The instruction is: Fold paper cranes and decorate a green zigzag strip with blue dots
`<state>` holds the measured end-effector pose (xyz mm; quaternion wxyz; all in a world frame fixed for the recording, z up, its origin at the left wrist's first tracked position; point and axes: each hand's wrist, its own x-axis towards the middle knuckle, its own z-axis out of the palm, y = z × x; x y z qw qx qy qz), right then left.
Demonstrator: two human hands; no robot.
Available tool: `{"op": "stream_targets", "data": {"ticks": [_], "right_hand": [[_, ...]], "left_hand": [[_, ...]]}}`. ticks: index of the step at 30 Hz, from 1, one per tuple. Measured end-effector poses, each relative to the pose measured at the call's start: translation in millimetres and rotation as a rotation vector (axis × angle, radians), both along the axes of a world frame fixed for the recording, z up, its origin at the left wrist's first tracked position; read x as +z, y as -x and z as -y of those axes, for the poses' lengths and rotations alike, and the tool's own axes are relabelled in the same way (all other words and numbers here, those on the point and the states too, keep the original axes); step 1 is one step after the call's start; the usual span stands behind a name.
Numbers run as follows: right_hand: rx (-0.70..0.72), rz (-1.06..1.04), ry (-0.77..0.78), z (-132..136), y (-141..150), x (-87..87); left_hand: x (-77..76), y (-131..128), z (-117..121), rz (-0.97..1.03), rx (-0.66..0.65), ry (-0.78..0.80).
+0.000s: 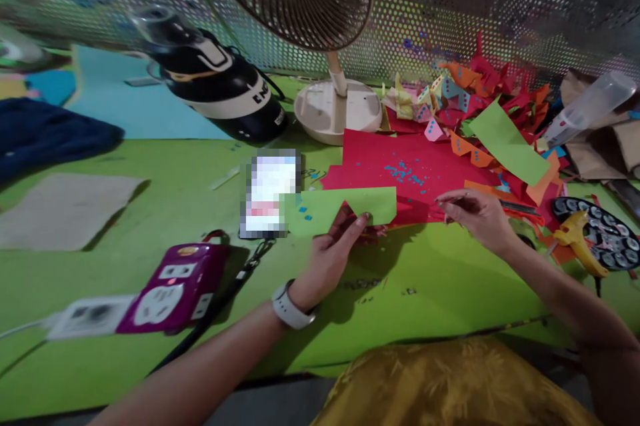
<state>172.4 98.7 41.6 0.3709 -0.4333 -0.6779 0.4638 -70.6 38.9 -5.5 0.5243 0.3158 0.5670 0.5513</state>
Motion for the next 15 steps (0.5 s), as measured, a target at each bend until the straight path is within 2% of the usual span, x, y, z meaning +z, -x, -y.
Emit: {"op": "stream_targets", "data": {"ticks": [4, 6, 10, 15], "right_hand": [[-0.066, 0.238, -0.262, -9.3, 2.4, -8.2], [-0.058, 0.317, -0.333, -11.9, 0.4, -9.1], [0.002, 0.300, -0.256, -16.1, -1.7, -10.1], [-0.153, 0.126, -0.197, -32.8, 5.2, -14.0]], "left_hand": [[2.5, -1.5, -0.7, 0.047, -0.010, 0.024], [2.8, -1.9, -0.6, 0.040, 0.004, 0.022], [1.0, -0.8, 0.5, -0.008, 0.022, 0.016], [-0.3, 1.4, 1.8, 0.006, -0.038, 0.033]]}}
